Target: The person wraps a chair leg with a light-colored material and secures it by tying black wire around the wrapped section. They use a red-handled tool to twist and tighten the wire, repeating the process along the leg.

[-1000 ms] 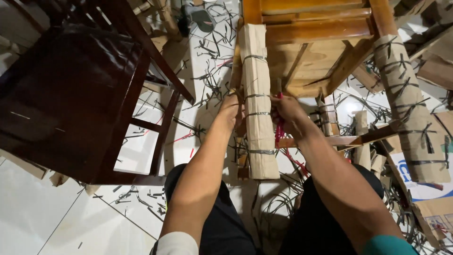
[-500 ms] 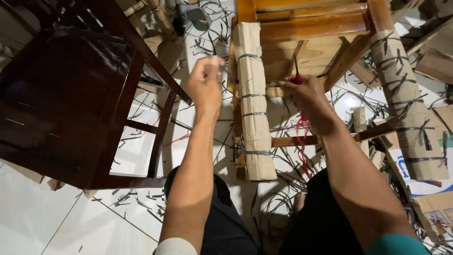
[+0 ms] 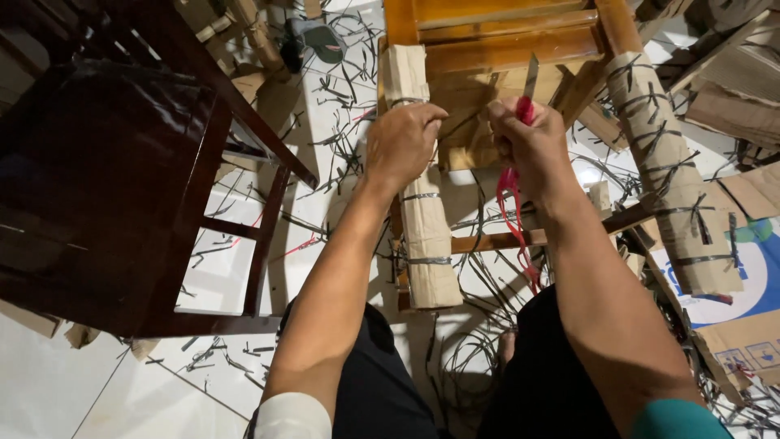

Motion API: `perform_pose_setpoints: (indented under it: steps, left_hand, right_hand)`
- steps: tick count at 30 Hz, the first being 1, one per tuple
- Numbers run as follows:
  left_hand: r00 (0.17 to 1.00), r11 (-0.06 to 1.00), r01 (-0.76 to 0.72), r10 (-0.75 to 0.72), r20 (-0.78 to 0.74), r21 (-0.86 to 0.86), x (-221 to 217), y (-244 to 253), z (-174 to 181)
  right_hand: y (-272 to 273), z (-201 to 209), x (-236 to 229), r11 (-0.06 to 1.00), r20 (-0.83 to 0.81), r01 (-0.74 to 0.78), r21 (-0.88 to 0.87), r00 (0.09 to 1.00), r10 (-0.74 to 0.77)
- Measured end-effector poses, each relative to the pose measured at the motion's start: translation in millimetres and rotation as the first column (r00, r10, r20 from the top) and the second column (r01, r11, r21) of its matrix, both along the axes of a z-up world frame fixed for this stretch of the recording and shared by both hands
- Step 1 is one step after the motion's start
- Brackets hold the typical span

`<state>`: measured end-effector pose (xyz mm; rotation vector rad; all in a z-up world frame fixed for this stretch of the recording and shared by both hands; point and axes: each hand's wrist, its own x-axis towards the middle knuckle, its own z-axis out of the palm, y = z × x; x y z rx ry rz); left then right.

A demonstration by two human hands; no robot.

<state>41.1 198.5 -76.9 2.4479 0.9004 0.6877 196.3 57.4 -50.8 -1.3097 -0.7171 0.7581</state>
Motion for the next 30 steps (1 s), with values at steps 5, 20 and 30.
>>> perform_pose_setpoints:
  steps: [5,20,30]
  left_hand:
    - [0.988,0.991,0.128,-0.126,-0.088,0.022,3,4,1]
    - [0.981,0.931,-0.033,0.101,0.168,-0.364,-7,-1,30]
    - [0.961,0.836,-0.088,0.213,0.173,-0.541,-6,8,13]
  right_hand:
    - [11,35,-21,0.996,0.069,-0.061,0.060,0.996,0.056]
    - [35,22,-17,0.978,0.567,-0.109,0.181,0.824,-0.013]
    - [49,-12,-32,0.993,0.292,-0.060,0.102,0.956,0.027]
